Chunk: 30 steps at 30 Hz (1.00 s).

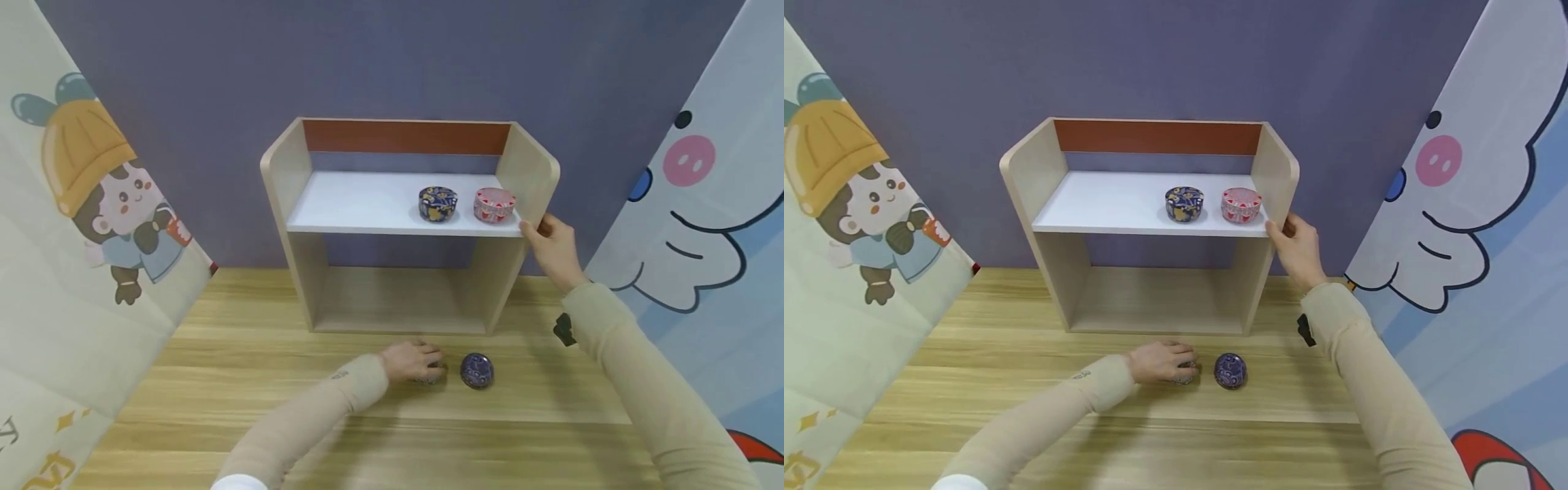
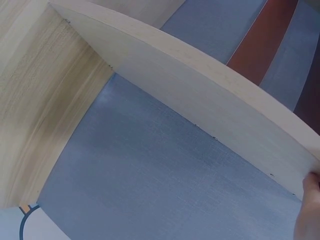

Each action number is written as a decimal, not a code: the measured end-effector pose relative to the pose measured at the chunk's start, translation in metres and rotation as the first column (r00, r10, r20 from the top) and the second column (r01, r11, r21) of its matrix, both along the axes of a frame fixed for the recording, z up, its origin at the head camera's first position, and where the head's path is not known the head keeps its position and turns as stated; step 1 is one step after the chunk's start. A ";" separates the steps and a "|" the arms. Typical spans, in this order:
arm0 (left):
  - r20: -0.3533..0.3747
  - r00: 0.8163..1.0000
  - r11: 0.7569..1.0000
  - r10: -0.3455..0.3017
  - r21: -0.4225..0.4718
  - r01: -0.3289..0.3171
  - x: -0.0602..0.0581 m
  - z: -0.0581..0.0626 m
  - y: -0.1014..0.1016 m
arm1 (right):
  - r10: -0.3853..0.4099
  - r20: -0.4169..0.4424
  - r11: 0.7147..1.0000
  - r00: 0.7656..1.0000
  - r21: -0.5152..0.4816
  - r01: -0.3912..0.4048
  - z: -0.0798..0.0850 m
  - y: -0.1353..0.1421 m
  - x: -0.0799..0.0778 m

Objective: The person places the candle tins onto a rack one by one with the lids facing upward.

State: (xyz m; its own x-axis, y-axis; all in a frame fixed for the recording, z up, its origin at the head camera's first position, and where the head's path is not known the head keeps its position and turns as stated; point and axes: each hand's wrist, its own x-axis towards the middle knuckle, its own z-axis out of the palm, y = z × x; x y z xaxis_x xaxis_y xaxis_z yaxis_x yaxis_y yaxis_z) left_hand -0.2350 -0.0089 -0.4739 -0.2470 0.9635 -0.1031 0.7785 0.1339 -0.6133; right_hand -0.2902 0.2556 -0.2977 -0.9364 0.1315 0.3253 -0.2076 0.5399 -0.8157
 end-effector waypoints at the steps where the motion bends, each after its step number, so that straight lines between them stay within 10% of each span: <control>1: -0.002 1.000 1.000 -0.005 -0.003 0.005 -0.001 -0.001 0.000 | 0.001 0.003 1.000 1.000 0.000 -0.001 0.000 0.000 0.000; 30: 0.025 0.995 0.988 0.101 -0.117 -0.098 -0.002 -0.014 0.012 | 0.031 0.002 1.000 1.000 -0.005 -0.031 0.001 0.000 0.000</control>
